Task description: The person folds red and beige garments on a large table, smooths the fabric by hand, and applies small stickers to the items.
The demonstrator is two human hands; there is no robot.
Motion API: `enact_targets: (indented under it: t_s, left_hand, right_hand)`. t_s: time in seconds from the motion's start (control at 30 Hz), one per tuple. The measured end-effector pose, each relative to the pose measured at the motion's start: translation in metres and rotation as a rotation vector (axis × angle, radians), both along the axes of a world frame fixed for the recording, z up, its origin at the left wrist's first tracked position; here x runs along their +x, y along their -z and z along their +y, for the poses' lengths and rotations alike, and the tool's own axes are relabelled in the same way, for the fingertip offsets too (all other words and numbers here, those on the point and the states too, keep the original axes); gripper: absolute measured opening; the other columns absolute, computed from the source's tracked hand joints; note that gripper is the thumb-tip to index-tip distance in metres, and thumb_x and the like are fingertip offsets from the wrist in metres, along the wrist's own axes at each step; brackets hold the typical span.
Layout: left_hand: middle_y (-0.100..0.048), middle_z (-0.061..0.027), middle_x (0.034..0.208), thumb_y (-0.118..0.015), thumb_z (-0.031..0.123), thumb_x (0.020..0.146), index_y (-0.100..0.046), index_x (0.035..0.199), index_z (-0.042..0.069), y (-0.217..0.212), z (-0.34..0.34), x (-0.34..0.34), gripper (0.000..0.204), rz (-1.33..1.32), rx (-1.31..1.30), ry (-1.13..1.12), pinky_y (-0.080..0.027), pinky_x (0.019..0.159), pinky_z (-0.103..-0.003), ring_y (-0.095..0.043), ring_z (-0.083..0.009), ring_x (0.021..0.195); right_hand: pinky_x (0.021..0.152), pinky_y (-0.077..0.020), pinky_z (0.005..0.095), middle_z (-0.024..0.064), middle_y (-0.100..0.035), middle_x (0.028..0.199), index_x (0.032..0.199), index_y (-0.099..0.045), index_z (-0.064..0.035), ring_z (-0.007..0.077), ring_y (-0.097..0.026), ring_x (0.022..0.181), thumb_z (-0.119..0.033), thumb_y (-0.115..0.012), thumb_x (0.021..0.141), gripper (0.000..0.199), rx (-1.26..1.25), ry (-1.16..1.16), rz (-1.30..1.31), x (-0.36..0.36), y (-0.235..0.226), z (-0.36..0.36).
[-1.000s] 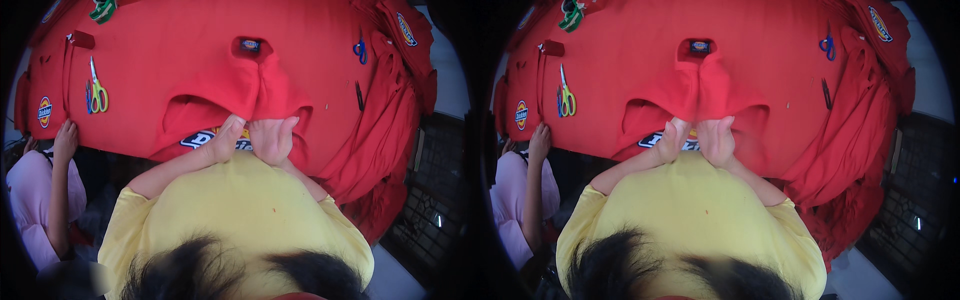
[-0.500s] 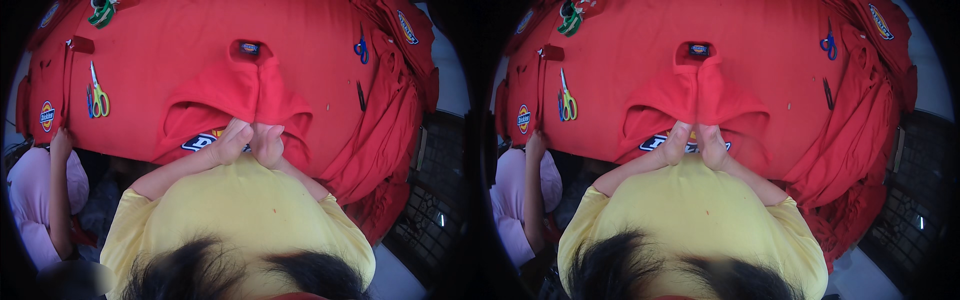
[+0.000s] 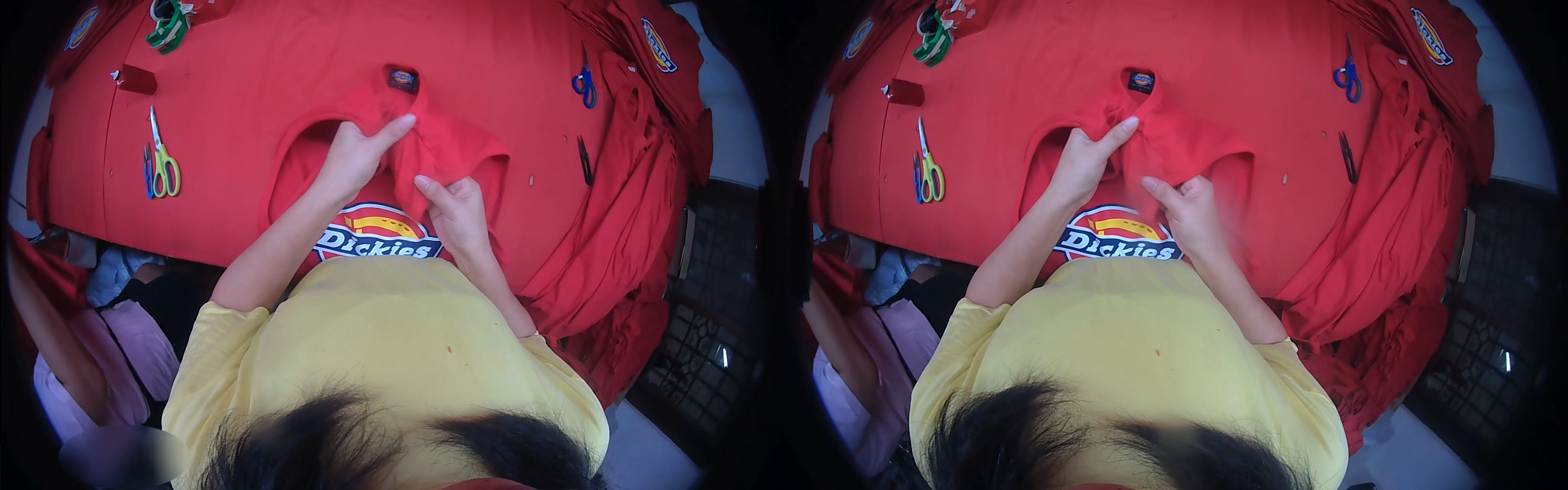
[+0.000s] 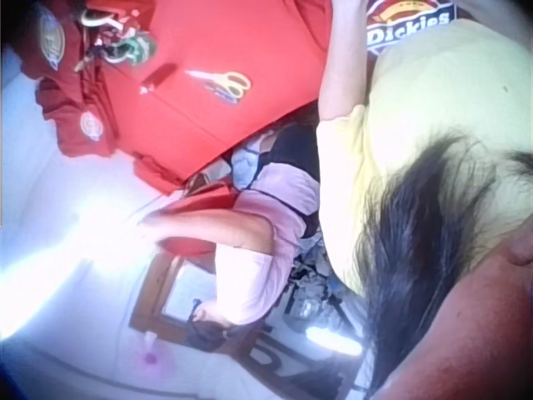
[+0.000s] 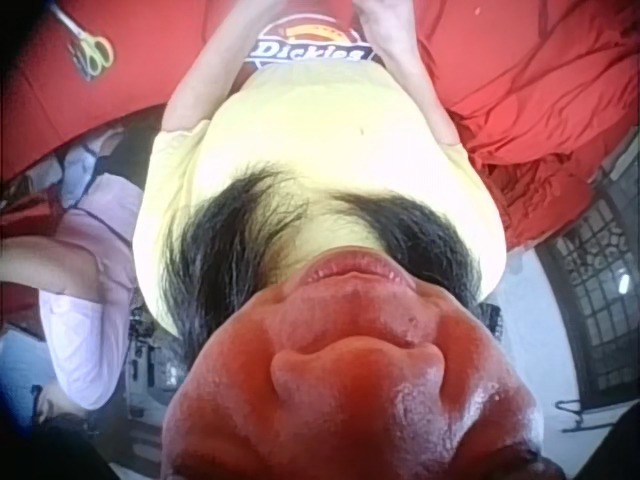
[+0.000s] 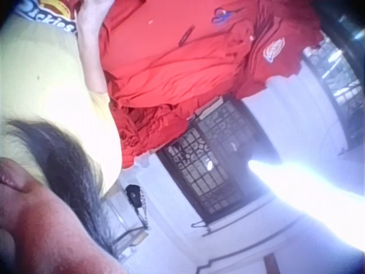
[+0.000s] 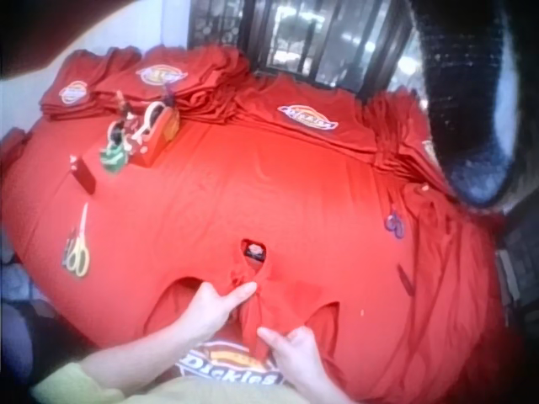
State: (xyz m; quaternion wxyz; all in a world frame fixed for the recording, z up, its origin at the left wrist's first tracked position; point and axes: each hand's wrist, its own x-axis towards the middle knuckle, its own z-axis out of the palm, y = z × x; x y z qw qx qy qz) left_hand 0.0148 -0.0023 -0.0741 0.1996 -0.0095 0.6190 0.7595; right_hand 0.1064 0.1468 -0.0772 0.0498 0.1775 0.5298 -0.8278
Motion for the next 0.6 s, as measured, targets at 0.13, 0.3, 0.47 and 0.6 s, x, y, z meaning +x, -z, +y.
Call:
enact_targets:
  t_s: [0.13, 0.3, 0.47, 0.6]
  left_hand:
    - [-0.065, -0.0053, 0.102, -0.066, 0.02, 0.089, -0.061, 0.107, -0.003, 0.017, -0.008, -0.008, 0.03, 0.082, -0.002, -0.145, -0.048, 0.079, -0.026, -0.06, -0.0099, 0.091]
    - [-0.064, -0.0028, 0.096, -0.057, 0.027, 0.095, -0.062, 0.103, 0.0, 0.004, -0.048, -0.035, 0.029, 0.14, 0.064, -0.279, -0.047, 0.082, -0.024, -0.06, -0.0114, 0.088]
    - [-0.052, -0.011, 0.13, -0.049, 0.028, 0.098, -0.046, 0.128, -0.002, -0.028, -0.022, 0.009, 0.043, -0.181, 0.406, -0.104, -0.038, 0.104, -0.034, -0.049, -0.0186, 0.122]
    - [-0.052, -0.0115, 0.131, -0.042, 0.022, 0.1, -0.045, 0.13, -0.002, -0.026, -0.007, 0.042, 0.039, -0.184, 0.513, -0.081, -0.035, 0.107, -0.037, -0.047, -0.0207, 0.125]
  right_hand:
    - [0.079, -0.0498, 0.028, 0.0071, -0.064, 0.093, 0.105, -0.058, 0.0053, 0.0155, -0.061, 0.086, -0.002, -0.064, 0.085, 0.022, -0.067, 0.036, 0.013, 0.007, -0.009, 0.002]
    - [0.082, -0.0506, 0.0302, 0.0099, -0.063, 0.1, 0.108, -0.057, 0.0055, 0.0161, -0.061, 0.091, -0.002, -0.059, 0.089, 0.021, -0.144, 0.071, 0.011, 0.025, -0.026, 0.002]
    - [0.09, -0.0474, 0.0316, 0.0118, -0.062, 0.112, 0.114, -0.057, 0.005, 0.0193, -0.06, 0.103, -0.004, -0.054, 0.092, 0.024, -0.09, 0.241, 0.151, 0.014, -0.021, 0.004]
    - [0.093, -0.0399, 0.026, 0.0079, -0.063, 0.113, 0.12, -0.055, 0.0056, 0.0185, -0.058, 0.104, -0.006, -0.051, 0.094, 0.028, 0.469, 0.032, 0.327, 0.017, -0.018, -0.013]
